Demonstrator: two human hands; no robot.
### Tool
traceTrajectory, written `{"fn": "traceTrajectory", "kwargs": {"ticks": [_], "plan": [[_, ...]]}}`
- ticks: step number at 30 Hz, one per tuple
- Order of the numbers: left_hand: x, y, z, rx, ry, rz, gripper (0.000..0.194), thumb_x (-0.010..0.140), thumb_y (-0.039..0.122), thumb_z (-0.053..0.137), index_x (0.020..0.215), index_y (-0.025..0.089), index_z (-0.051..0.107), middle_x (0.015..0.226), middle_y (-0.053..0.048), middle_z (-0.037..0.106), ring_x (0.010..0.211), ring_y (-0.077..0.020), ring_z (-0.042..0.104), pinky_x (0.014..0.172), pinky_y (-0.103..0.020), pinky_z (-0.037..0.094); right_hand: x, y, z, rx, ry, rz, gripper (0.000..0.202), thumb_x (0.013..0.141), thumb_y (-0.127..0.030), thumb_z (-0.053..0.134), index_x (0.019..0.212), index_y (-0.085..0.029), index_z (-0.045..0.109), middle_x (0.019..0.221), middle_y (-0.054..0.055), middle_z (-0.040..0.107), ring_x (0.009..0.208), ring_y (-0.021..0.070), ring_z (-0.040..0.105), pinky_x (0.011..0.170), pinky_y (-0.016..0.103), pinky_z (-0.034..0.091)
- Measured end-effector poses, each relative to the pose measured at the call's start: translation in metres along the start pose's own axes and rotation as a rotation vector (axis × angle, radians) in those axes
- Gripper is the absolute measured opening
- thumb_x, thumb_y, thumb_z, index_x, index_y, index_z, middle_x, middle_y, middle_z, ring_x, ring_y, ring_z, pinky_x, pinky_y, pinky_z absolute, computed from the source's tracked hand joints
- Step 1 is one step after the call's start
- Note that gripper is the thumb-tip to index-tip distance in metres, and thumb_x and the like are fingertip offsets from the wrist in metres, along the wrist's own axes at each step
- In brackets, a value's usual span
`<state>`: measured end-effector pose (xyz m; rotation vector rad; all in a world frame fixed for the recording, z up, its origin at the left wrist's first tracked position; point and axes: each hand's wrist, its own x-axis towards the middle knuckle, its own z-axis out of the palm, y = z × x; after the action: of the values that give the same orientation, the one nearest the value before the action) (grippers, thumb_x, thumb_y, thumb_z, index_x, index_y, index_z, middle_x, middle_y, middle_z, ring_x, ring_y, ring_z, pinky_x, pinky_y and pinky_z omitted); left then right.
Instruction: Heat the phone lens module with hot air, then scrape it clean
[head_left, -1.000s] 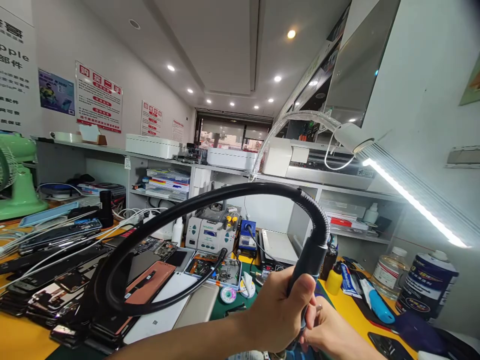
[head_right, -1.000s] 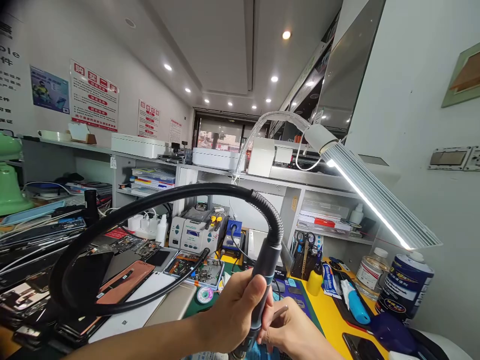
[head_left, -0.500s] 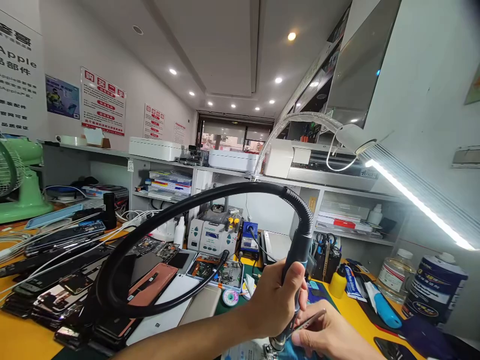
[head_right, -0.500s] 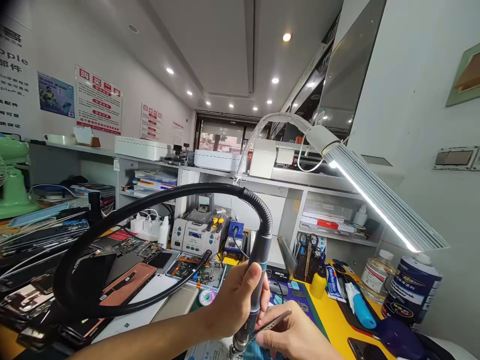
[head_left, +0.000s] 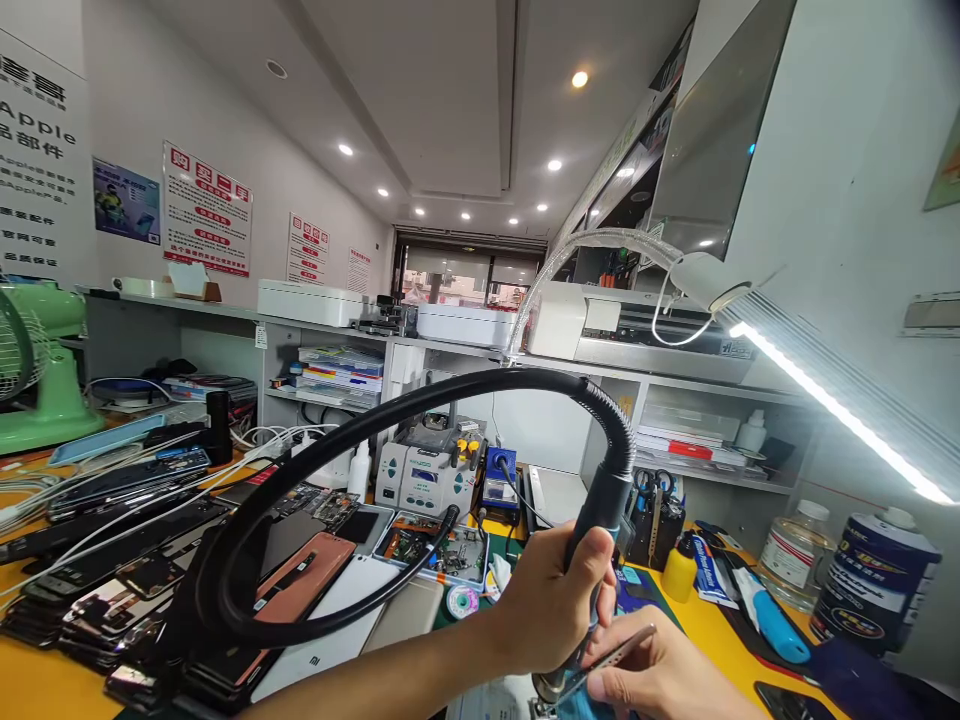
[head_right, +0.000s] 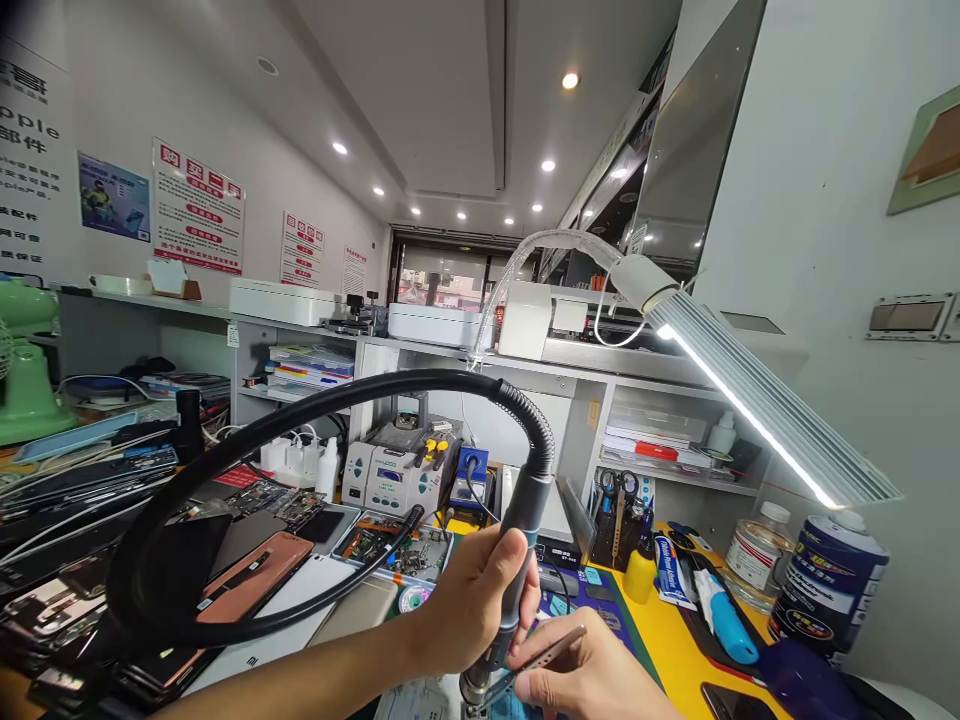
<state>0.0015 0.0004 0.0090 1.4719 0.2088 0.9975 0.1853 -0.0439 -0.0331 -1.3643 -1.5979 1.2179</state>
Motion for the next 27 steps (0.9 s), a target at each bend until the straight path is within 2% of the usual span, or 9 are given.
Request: {"fn": "traceTrajectory", "kwargs": {"ticks": [6,13,17,22,27], "plan": [[0.001,0.001,0.004,-0.034,0.043,0.005,0.051,0.104,0.062,0.049,0.087,0.016,0.062,0.057,0.008,0.052,0.041,-0.0062,0.045,0.042,-0.020,0.040,-0.002,0.004,-0.001,0.011,0.008,-0.006,0.049,0.066,-0.057,0.093,0.090,-0.016,0.079,0.088,0.004,0.069,0.064,0.0147,0.061,0.061,0.029,0.049],[-0.005,0.013,0.013,-0.013,-0.012,-0.014,0.075,0.084,0.093,0.043,0.074,0.019,0.051,0.053,0.007,0.049,0.040,-0.0065,0.044,0.043,-0.023,0.040,0.000,0.002,0.001,0.042,-0.023,-0.032,0.042,0.059,-0.043,0.100,0.073,-0.017,0.071,0.063,-0.004,0.058,0.059,0.0136,0.054,0.059,0.027,0.046],[-0.004,0.012,0.008,0.009,-0.037,-0.011,0.072,0.088,0.089,0.046,0.074,0.019,0.054,0.053,0.007,0.050,0.040,-0.0066,0.044,0.043,-0.023,0.039,0.001,0.000,0.002,0.039,-0.043,-0.026,0.040,0.059,-0.045,0.100,0.073,-0.016,0.076,0.063,-0.003,0.059,0.059,0.0127,0.052,0.058,0.026,0.047],[0.000,0.003,0.002,0.005,-0.015,0.002,0.060,0.100,0.073,0.047,0.079,0.018,0.057,0.055,0.008,0.051,0.039,-0.0060,0.042,0.041,-0.021,0.037,0.004,0.003,0.000,0.016,-0.023,0.019,0.055,0.056,-0.061,0.096,0.087,-0.017,0.084,0.084,0.005,0.070,0.067,0.0160,0.059,0.060,0.029,0.050],[0.001,0.004,0.006,-0.011,0.068,0.027,0.064,0.094,0.082,0.046,0.080,0.020,0.052,0.054,0.008,0.050,0.039,-0.0066,0.043,0.043,-0.022,0.039,0.005,0.005,-0.001,-0.020,-0.022,0.051,0.058,0.055,-0.065,0.094,0.087,-0.017,0.083,0.073,0.004,0.068,0.064,0.0173,0.059,0.058,0.029,0.048]]}}
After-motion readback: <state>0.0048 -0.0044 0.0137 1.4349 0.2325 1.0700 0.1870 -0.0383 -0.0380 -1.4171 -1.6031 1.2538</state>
